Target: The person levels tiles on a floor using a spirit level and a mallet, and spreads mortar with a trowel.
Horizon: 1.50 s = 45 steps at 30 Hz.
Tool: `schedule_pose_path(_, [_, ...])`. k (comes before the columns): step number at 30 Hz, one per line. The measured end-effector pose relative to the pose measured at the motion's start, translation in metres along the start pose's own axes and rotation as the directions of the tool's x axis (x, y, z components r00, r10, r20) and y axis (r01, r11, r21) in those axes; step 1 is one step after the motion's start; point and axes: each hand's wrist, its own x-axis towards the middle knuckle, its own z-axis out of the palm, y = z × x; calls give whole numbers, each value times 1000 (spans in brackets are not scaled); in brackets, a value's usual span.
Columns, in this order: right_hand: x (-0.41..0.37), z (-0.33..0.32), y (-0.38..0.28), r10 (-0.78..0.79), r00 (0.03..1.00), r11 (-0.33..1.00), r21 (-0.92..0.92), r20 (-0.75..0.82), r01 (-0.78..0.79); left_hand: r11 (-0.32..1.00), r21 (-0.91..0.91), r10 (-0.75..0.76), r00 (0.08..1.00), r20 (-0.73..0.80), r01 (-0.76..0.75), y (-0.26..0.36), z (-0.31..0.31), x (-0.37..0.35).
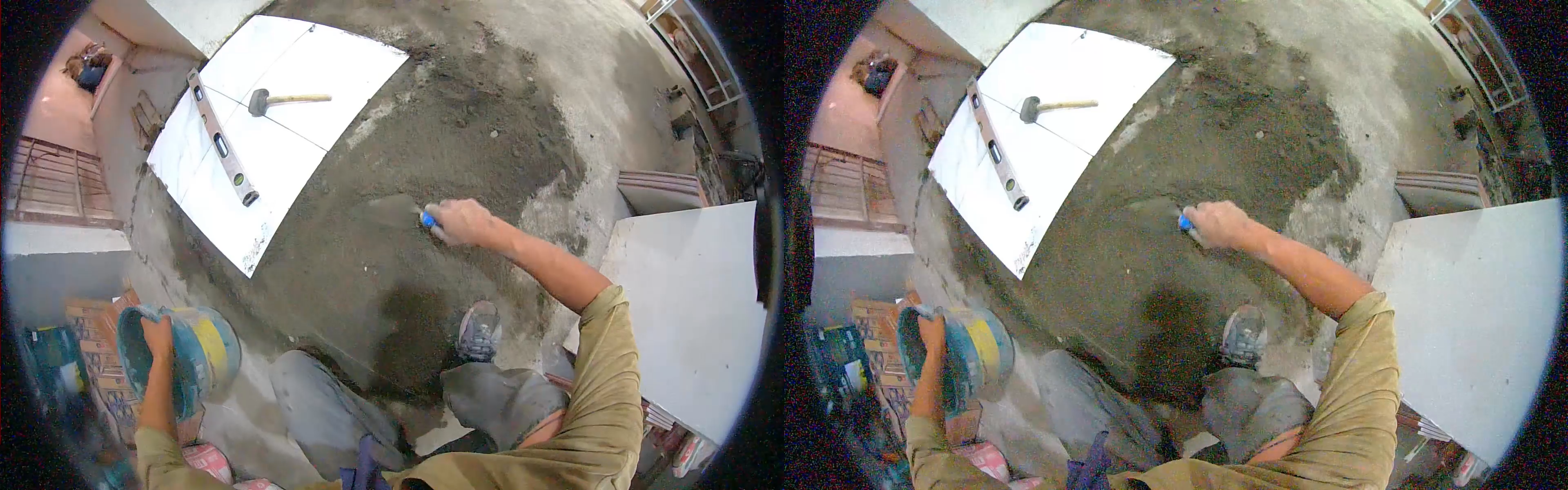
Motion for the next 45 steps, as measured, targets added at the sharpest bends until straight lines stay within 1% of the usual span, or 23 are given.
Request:
schedule_pose_path(2, [8,-16,19,122,980,991,-28,-156,-128,1000,-8,7,1000,-27,-7,-6,3,4])
schedule_pose_path(4, [24,-28,60,146,963,980,-100,-226,-173,996,93,1,1000,-19,1,-8,4,8])
schedule_pose_path(6, [39,-45,92,243,922,939,-166,-300,-301,997,72,9,1000,7,-10,13,-6,-6])
schedule_pose_path(8, [47,-54,108,263,901,920,-190,-345,-341,999,44,18,1000,25,-19,21,-8,-5])
schedule_pose_path(10, [57,-49,112,393,785,867,-91,-480,-490,991,125,-38,999,0,38,7,-3,3])
schedule_pose_path(11, [59,-49,98,445,754,857,-14,-482,-515,992,122,-44,999,-8,45,6,-3,4])
schedule_pose_path(13, [63,-40,62,477,803,868,50,-357,-493,996,89,-3,1000,7,2,3,-3,3])
schedule_pose_path(16, [58,-31,-7,312,950,941,146,-29,-305,994,104,-34,999,-22,36,-5,4,9])
schedule_pose_path(18, [59,-18,-33,197,980,969,149,0,-195,991,124,-46,998,-42,51,11,0,-1])
schedule_pose_path(20, [67,-19,-29,222,974,970,96,36,-224,987,143,-61,996,-69,71,15,-1,-3])
schedule_pose_path(23, [79,-30,24,425,898,904,112,-112,-413,995,56,-80,997,-1,80,7,-5,-2])
schedule_pose_path(26, [84,-51,59,609,745,791,147,-271,-593,1000,9,-27,999,22,27,8,-5,-3])
schedule_pose_path(29, [96,-40,66,626,715,779,286,-313,-557,997,68,33,998,-57,-29,-10,6,8])
schedule_pose_path(30, [100,-37,60,612,728,790,279,-310,-546,996,87,9,999,-37,-6,-6,4,7])
schedule_pose_path(32, [92,-40,15,323,929,924,273,-183,-267,994,112,-15,1000,-18,17,4,-1,-1])
schedule_pose_path(34, [105,-11,-21,299,938,887,412,-174,-207,990,141,-3,999,-53,11,14,-4,-9])
schedule_pose_path(36, [123,14,-40,184,970,905,411,-157,-106,995,100,-11,1000,-5,12,19,-11,-13])
schedule_pose_path(37, [129,16,-44,192,968,903,416,-161,-110,998,56,-19,999,43,16,22,-13,-12])
schedule_pose_path(39, [140,15,-46,268,962,889,399,-54,-226,994,109,-24,1000,0,24,12,-5,-7])
schedule_pose_path(42, [149,-11,-2,273,955,931,283,-119,-231,988,146,-41,999,-26,44,24,-11,-13])
schedule_pose_path(43, [154,-24,16,319,946,927,230,-62,-297,990,129,-50,999,-7,51,28,-14,-18])
schedule_pose_path(44, [160,-30,36,354,932,927,166,-80,-338,990,132,-52,999,-6,52,23,-12,-16])
schedule_pose_path(45, [160,-32,45,487,854,862,258,-186,-435,990,135,-47,999,-21,50,17,-9,-12])
